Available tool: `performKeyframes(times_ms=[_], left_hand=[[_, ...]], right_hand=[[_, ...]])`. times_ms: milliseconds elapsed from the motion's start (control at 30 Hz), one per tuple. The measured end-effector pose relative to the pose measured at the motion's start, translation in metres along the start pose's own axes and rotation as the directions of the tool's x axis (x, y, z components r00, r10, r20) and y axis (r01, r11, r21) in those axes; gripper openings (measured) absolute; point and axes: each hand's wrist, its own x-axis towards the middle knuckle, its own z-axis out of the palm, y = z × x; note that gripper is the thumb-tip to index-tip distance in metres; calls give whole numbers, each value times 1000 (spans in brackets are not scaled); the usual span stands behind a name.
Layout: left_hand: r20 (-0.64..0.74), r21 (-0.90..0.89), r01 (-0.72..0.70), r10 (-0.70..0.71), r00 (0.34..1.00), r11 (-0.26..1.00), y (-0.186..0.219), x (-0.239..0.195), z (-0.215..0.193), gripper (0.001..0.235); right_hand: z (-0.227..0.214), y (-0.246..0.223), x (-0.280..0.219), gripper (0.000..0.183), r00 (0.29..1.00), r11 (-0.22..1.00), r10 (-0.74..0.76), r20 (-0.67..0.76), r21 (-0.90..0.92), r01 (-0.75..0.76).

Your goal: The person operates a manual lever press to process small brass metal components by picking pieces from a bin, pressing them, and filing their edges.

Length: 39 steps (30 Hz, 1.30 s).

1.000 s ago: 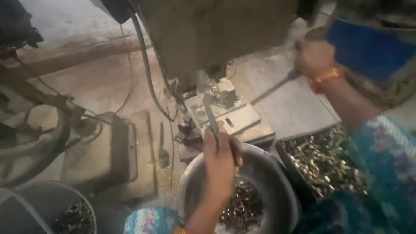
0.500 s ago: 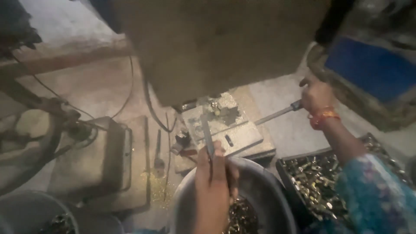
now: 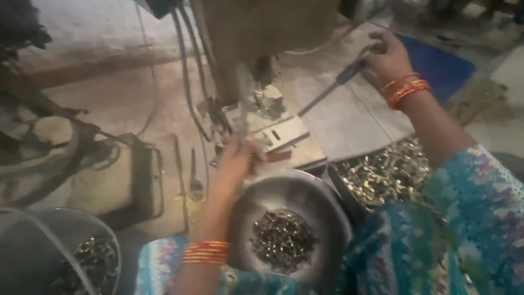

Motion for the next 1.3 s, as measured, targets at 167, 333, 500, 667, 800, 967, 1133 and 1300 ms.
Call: performKeyframes(times_ms=[167, 333, 500, 667, 800, 967, 1133, 1300], left_hand=[[32, 46, 69, -71, 997, 997, 61, -27, -6, 28], [18, 54, 92, -93, 995, 994, 72, -36, 0, 33], [21, 35, 105, -106, 994, 994, 68, -36, 0, 41], [1, 57, 130, -130, 992, 990, 78, -41, 4, 39], [-12, 82, 150, -150, 989, 985, 82, -41, 6, 33], [5, 63, 111, -112, 994, 992, 67, -37, 1, 32], [42, 25, 74, -75, 996, 997, 63, -34, -1, 31], [49, 3, 23, -23, 999, 1000, 66, -36, 0, 27]], right_hand=[[-54, 104, -31, 30, 986, 852, -145, 84, -497, 167], [-86, 223, -108, 28, 954, 589, 148, 260, -798, 126], [-68, 204, -161, 27, 931, 142, -28, 364, -921, 364], [-74, 224, -170, 13, 930, 257, -123, 347, -894, 367], [-71, 202, -174, 6, 934, 361, -120, 335, -862, 356], [-76, 198, -178, 5, 944, 390, -85, 319, -861, 326], [-86, 184, -171, 13, 970, 396, 57, 237, -897, 196], [-80, 129, -165, 13, 988, 476, 96, 117, -877, 58]])
